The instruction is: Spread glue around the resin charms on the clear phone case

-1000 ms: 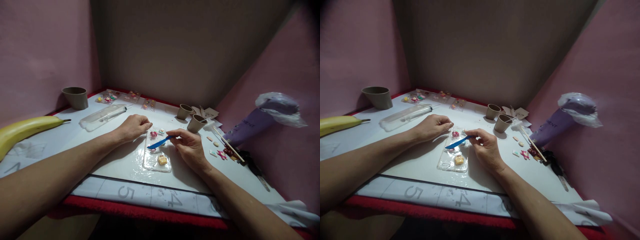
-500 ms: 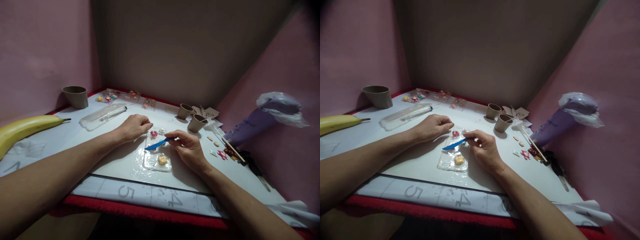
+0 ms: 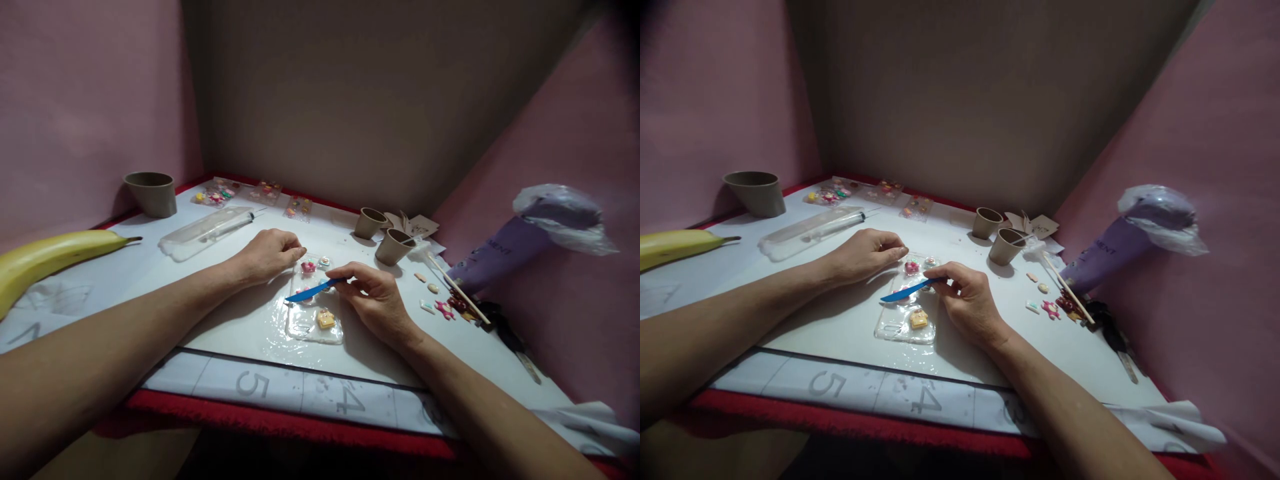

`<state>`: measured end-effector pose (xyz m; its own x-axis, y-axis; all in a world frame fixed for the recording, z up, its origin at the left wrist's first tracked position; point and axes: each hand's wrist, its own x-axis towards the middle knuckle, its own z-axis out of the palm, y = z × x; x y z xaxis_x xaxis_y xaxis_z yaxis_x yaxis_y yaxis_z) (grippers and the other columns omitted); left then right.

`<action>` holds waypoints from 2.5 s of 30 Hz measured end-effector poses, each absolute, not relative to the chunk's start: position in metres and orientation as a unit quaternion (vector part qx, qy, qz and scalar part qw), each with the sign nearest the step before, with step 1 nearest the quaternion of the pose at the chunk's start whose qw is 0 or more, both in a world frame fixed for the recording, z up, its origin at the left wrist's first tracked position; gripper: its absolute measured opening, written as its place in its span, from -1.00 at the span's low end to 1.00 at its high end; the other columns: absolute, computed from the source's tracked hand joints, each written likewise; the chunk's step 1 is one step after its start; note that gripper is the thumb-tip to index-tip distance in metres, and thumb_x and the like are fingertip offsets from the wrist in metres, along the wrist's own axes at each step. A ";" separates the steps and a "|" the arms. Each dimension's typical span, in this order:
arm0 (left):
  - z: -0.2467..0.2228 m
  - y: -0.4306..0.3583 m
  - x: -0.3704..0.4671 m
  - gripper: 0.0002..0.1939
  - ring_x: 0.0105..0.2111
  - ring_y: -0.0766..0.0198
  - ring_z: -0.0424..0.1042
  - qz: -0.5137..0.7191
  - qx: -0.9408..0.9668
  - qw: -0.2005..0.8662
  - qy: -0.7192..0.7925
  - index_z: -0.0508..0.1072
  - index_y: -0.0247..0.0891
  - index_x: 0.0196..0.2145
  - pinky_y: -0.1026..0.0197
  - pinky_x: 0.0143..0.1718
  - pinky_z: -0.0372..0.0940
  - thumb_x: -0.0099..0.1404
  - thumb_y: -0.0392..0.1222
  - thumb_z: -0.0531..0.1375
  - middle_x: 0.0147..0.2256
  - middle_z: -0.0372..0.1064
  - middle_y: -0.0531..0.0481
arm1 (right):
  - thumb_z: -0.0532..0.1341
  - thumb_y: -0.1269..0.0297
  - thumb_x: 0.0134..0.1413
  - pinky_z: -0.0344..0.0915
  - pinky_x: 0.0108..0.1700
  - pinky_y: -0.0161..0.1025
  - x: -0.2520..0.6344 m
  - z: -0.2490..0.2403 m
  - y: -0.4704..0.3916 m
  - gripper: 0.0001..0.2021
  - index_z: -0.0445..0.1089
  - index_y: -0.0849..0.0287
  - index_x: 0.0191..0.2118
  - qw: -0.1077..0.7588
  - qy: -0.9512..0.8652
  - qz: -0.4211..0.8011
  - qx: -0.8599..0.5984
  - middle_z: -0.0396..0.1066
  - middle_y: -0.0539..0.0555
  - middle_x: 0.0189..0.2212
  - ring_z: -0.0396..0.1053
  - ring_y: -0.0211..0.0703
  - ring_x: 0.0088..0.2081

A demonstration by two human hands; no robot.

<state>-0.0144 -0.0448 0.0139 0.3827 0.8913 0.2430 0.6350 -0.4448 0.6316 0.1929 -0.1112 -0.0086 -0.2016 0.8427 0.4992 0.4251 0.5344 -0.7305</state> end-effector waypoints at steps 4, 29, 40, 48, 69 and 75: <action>0.014 -0.045 -0.014 -0.69 -0.43 0.24 0.32 0.285 0.801 0.224 0.477 0.52 -0.30 -0.39 0.21 -0.39 0.12 0.20 -0.03 0.09 -0.44 0.43 -0.05 | 0.20 0.47 0.02 0.38 -0.30 -0.21 0.192 -0.008 -0.112 -0.81 0.53 0.13 -0.27 0.464 -0.742 0.226 -0.428 0.53 0.05 -0.32 0.45 -0.18 -0.30; 0.014 -0.045 -0.015 -0.69 -0.44 0.24 0.31 0.287 0.798 0.226 0.479 0.52 -0.31 -0.39 0.20 -0.37 0.14 0.20 -0.03 0.09 -0.47 0.41 -0.04 | 0.32 0.38 -0.25 0.20 -0.57 -0.37 0.196 0.000 -0.101 -0.79 0.52 0.19 -0.34 0.597 -0.506 0.419 -0.460 0.42 0.01 -0.54 0.27 -0.31 -0.52; 0.013 -0.044 -0.016 -0.69 -0.42 0.22 0.33 0.296 0.793 0.224 0.482 0.51 -0.31 -0.39 0.19 -0.36 0.16 0.20 -0.03 0.09 -0.46 0.43 -0.05 | 0.46 0.26 -0.39 0.17 -0.56 -0.38 0.196 0.001 -0.099 -0.69 0.53 0.23 -0.38 0.607 -0.460 0.430 -0.484 0.42 0.01 -0.55 0.26 -0.32 -0.52; 0.013 -0.042 -0.016 -0.70 -0.40 0.22 0.39 0.312 0.783 0.237 0.483 0.51 -0.31 -0.37 0.20 -0.34 0.20 0.21 -0.04 0.10 -0.43 0.46 -0.05 | 0.44 0.12 -0.28 0.08 -0.61 -0.42 0.196 0.001 -0.100 -0.71 0.50 0.23 -0.45 0.607 -0.459 0.412 -0.502 0.43 0.02 -0.57 0.19 -0.37 -0.56; 0.012 -0.037 -0.017 -0.79 -0.50 0.29 0.30 0.415 0.727 0.245 0.488 0.50 -0.30 -0.37 0.22 -0.42 0.18 0.04 -0.16 0.20 -0.51 0.40 0.02 | 0.33 0.18 -0.07 0.15 -0.54 -0.36 0.208 -0.012 -0.091 -0.78 0.53 0.22 -0.32 0.590 -0.551 0.272 -0.523 0.50 0.08 -0.44 0.32 -0.26 -0.46; 0.014 -0.038 -0.017 -0.77 -0.52 0.29 0.31 0.419 0.729 0.248 0.482 0.47 -0.28 -0.48 0.22 -0.42 0.17 0.13 -0.07 0.14 -0.58 0.36 0.04 | 0.35 0.21 -0.10 0.14 -0.54 -0.35 0.207 -0.012 -0.091 -0.80 0.55 0.19 -0.31 0.594 -0.554 0.271 -0.516 0.51 0.06 -0.42 0.27 -0.32 -0.50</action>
<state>-0.0169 -0.0376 0.0136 0.1851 0.9095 0.3723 0.4947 -0.4135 0.7643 0.2067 -0.0913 -0.0119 0.2388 0.8940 0.3792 0.2513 0.3203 -0.9134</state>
